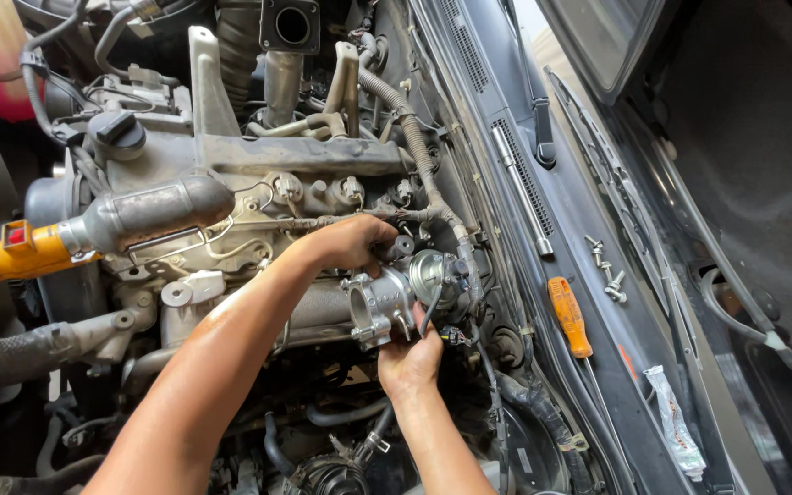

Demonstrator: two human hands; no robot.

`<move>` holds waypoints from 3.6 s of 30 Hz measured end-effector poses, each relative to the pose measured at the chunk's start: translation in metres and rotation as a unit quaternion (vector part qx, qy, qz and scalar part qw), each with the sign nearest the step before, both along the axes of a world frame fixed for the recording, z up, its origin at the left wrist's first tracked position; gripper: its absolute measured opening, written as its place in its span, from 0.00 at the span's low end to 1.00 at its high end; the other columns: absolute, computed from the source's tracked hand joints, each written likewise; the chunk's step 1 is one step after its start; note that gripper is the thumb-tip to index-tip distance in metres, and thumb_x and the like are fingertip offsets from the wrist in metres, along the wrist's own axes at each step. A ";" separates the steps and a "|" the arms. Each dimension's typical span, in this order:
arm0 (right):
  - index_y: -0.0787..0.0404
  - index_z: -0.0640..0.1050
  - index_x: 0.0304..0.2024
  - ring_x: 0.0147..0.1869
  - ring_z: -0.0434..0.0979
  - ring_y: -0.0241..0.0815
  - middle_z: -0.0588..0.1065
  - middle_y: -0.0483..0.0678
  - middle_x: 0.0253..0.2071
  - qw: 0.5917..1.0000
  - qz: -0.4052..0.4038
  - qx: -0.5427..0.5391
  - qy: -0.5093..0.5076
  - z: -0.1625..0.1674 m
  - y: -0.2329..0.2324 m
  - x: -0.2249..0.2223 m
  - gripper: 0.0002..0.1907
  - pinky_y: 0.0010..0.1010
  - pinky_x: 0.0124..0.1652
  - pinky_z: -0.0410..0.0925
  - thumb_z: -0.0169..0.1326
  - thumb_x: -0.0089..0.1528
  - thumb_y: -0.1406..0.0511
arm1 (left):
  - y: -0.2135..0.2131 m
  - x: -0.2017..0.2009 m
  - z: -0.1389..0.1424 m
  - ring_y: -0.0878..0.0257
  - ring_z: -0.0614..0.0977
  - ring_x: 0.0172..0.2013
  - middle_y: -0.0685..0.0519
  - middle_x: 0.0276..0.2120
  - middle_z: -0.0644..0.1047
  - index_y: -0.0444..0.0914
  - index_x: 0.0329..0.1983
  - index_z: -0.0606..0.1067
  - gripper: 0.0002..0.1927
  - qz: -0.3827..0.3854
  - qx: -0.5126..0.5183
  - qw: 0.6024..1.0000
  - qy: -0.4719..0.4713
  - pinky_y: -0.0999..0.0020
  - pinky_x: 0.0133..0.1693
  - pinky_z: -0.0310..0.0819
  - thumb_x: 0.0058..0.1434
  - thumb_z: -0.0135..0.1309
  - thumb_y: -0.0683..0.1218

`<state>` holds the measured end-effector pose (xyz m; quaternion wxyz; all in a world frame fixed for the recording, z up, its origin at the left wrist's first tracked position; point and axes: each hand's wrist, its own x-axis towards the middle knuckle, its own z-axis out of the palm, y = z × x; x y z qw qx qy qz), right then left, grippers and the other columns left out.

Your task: The person applies sealant to a throttle body gasket, fits the gasket onto the throttle body, and positions the assembly onto the engine intake manifold. The person then uses a wrench to tighten bolts securing the throttle body to the engine.

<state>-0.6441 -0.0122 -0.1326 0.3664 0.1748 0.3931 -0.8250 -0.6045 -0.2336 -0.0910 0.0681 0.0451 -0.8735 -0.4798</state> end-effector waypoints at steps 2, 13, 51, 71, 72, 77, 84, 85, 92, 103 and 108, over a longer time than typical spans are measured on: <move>0.60 0.78 0.49 0.52 0.76 0.43 0.78 0.46 0.46 1.000 0.007 -0.025 0.011 -0.001 -0.001 -0.001 0.13 0.38 0.55 0.68 0.51 0.65 0.61 | 0.000 0.001 -0.003 0.60 0.80 0.34 0.46 0.30 0.82 0.33 0.37 0.77 0.20 0.024 -0.016 1.000 0.006 0.60 0.38 0.74 0.42 0.71 0.37; 0.62 0.78 0.50 0.51 0.77 0.43 0.78 0.48 0.47 0.996 0.065 -0.053 0.026 -0.023 0.000 -0.007 0.13 0.37 0.54 0.69 0.48 0.67 0.63 | 0.005 -0.006 0.001 0.52 0.84 0.36 0.45 0.32 0.82 0.36 0.37 0.79 0.23 0.058 -0.065 0.996 -0.011 0.57 0.38 0.76 0.35 0.73 0.39; 0.59 0.77 0.53 0.52 0.75 0.47 0.76 0.49 0.50 0.989 0.137 -0.001 0.062 0.014 0.002 -0.018 0.22 0.42 0.53 0.68 0.43 0.69 0.52 | 0.179 0.088 -0.016 0.40 0.67 0.67 0.31 0.65 0.66 0.28 0.66 0.65 0.34 0.383 0.117 0.895 0.196 0.55 0.65 0.59 0.53 0.51 0.36; 0.61 0.78 0.47 0.48 0.74 0.49 0.76 0.50 0.44 0.995 0.088 -0.019 0.030 0.007 0.004 -0.011 0.21 0.44 0.48 0.68 0.44 0.58 0.58 | 0.171 0.120 -0.042 0.39 0.73 0.56 0.34 0.54 0.72 0.27 0.58 0.67 0.31 0.412 -0.188 0.875 0.171 0.50 0.59 0.67 0.50 0.58 0.41; 0.61 0.78 0.47 0.47 0.73 0.49 0.76 0.50 0.44 0.997 0.075 -0.024 0.023 0.004 0.008 -0.011 0.21 0.44 0.47 0.68 0.44 0.57 0.58 | 0.171 0.121 -0.041 0.39 0.73 0.56 0.34 0.55 0.72 0.28 0.59 0.67 0.32 0.415 -0.191 0.872 0.177 0.50 0.59 0.67 0.50 0.59 0.41; 0.66 0.74 0.47 0.52 0.74 0.52 0.75 0.54 0.48 0.996 0.053 -0.069 -0.005 -0.010 0.037 -0.007 0.22 0.46 0.56 0.67 0.47 0.59 0.57 | 0.179 0.123 -0.042 0.39 0.70 0.63 0.32 0.62 0.69 0.26 0.66 0.63 0.39 0.352 -0.171 0.913 0.117 0.50 0.65 0.61 0.51 0.59 0.43; 0.71 0.69 0.57 0.59 0.76 0.52 0.72 0.58 0.52 0.966 0.201 0.104 0.125 0.069 0.092 0.049 0.25 0.44 0.64 0.65 0.54 0.62 0.63 | 0.179 0.116 -0.041 0.43 0.60 0.72 0.32 0.70 0.60 0.24 0.70 0.57 0.47 0.240 -0.210 0.941 0.117 0.50 0.71 0.50 0.48 0.60 0.45; 0.71 0.69 0.60 0.61 0.75 0.51 0.73 0.58 0.54 0.953 0.228 0.117 0.163 0.087 0.114 0.062 0.27 0.44 0.64 0.65 0.54 0.61 0.64 | 0.180 0.116 -0.040 0.42 0.59 0.73 0.31 0.70 0.59 0.23 0.70 0.56 0.48 0.225 -0.208 0.946 0.103 0.50 0.72 0.49 0.47 0.60 0.45; 0.66 0.62 0.68 0.64 0.75 0.51 0.74 0.58 0.58 0.643 0.468 0.316 0.518 0.180 0.239 0.097 0.37 0.40 0.63 0.65 0.60 0.60 0.64 | 0.191 0.105 -0.034 0.31 0.47 0.73 0.18 0.70 0.47 0.12 0.69 0.46 0.59 0.180 -0.166 0.965 0.095 0.49 0.73 0.40 0.46 0.62 0.52; 0.65 0.65 0.67 0.61 0.73 0.65 0.72 0.64 0.57 0.378 0.518 0.439 0.630 0.196 0.281 0.108 0.48 0.50 0.54 0.65 0.67 0.49 0.55 | 0.207 0.095 -0.040 0.27 0.42 0.74 0.14 0.69 0.40 0.10 0.68 0.41 0.63 0.183 -0.186 0.965 0.040 0.48 0.74 0.36 0.48 0.59 0.58; 0.64 0.63 0.70 0.61 0.73 0.60 0.72 0.61 0.57 0.331 0.495 0.401 0.696 0.179 0.296 0.115 0.48 0.49 0.60 0.65 0.66 0.56 0.48 | 0.211 0.094 -0.056 0.29 0.43 0.74 0.16 0.71 0.43 0.13 0.69 0.39 0.62 0.210 -0.203 0.954 0.064 0.49 0.75 0.36 0.48 0.57 0.56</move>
